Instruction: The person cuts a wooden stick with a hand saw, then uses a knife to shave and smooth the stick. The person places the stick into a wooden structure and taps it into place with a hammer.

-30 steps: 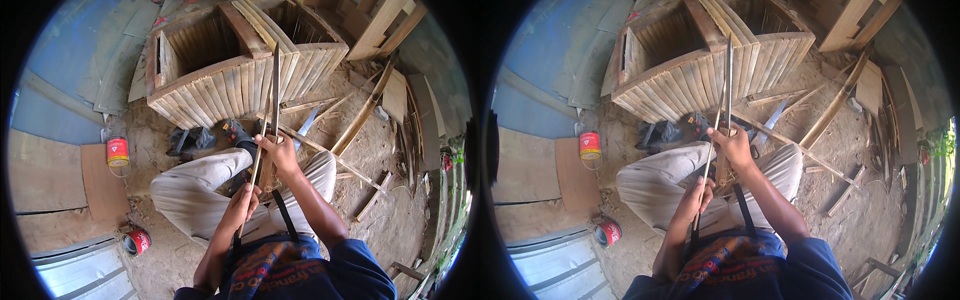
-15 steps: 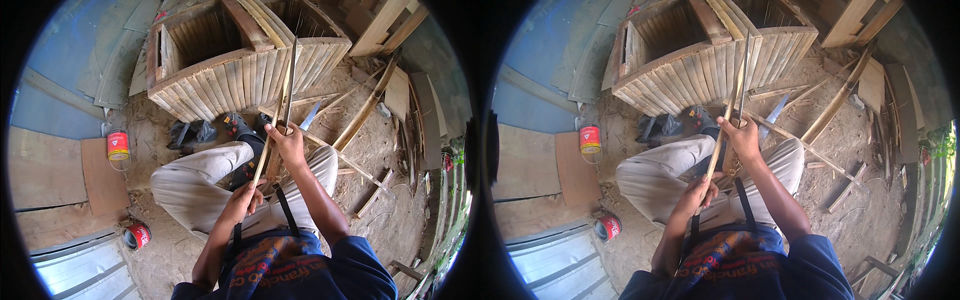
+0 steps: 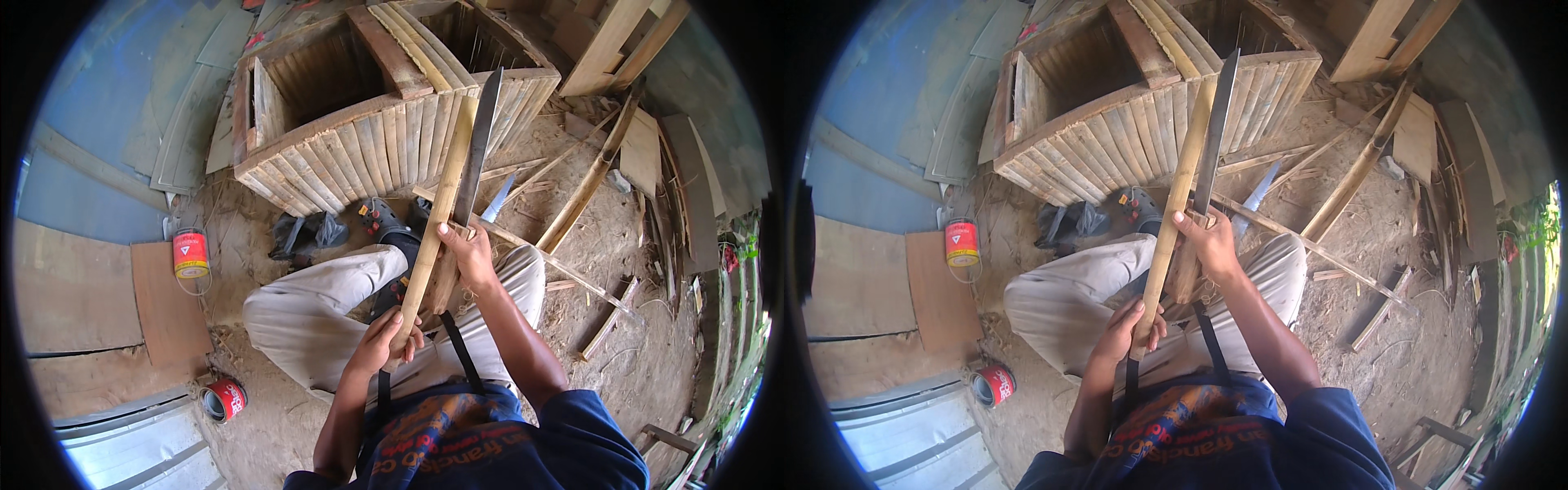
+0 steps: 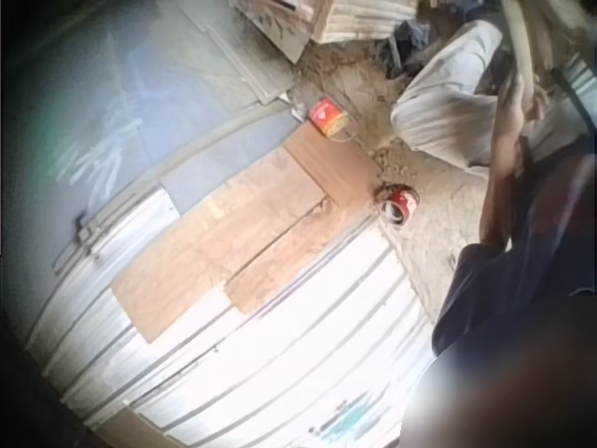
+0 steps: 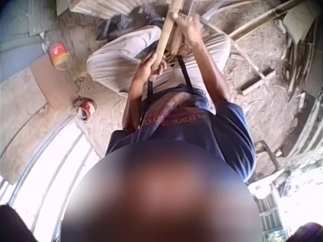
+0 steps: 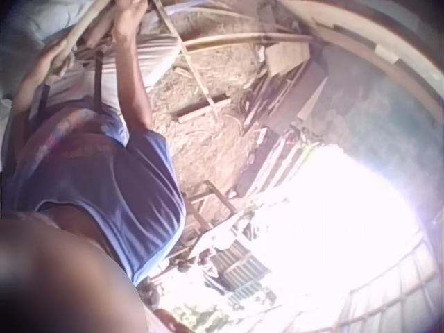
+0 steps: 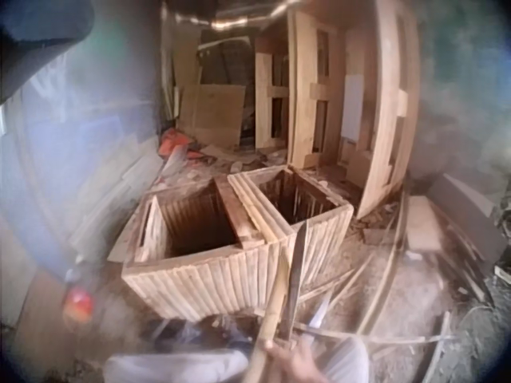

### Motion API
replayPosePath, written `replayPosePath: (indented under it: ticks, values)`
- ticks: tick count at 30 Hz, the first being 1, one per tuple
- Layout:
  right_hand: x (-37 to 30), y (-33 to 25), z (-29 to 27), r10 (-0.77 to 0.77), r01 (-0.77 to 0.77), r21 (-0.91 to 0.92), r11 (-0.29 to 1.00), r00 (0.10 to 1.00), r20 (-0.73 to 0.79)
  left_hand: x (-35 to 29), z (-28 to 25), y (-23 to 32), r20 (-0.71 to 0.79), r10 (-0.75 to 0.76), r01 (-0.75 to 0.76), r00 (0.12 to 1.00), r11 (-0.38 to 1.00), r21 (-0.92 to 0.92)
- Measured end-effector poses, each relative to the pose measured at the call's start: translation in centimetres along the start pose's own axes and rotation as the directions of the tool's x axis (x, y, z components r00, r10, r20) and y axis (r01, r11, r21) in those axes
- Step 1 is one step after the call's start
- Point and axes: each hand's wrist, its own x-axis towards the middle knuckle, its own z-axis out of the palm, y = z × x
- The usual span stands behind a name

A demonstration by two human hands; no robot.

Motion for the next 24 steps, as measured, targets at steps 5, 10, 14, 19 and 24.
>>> replayPosePath:
  ticks: [5, 10, 14, 19, 24]
  values:
    - [-0.4, 0.2, -0.5, -0.005, -0.005, 0.098, 0.995, 0.995, 0.101, 0.3, -0.9, -0.2, 0.023, 0.025, -0.025, 0.999, 0.999, -0.022]
    - [-0.6, 0.3, -0.2, 0.0, -0.006, 0.08, 0.997, 0.998, 0.066, 0.2, -0.8, -0.4, 0.005, 0.034, -0.034, 0.999, 0.999, -0.01]
    - [-0.6, 0.4, -0.1, -0.001, -0.003, 0.067, 0.998, 0.997, 0.071, 0.0, -0.6, -0.6, 0.0, 0.038, -0.038, 0.999, 0.999, -0.024]
    - [-1.1, 0.8, -0.1, 0.008, -0.013, 0.061, 0.998, 0.997, 0.08, -0.4, -0.8, -0.5, 0.015, 0.037, -0.037, 0.999, 0.999, -0.029]
    - [-1.3, 1.2, 0.4, 0.025, -0.029, 0.069, 0.997, 0.998, 0.06, -1.2, 0.3, 0.0, -0.083, 0.042, -0.035, 0.996, 0.996, 0.084]
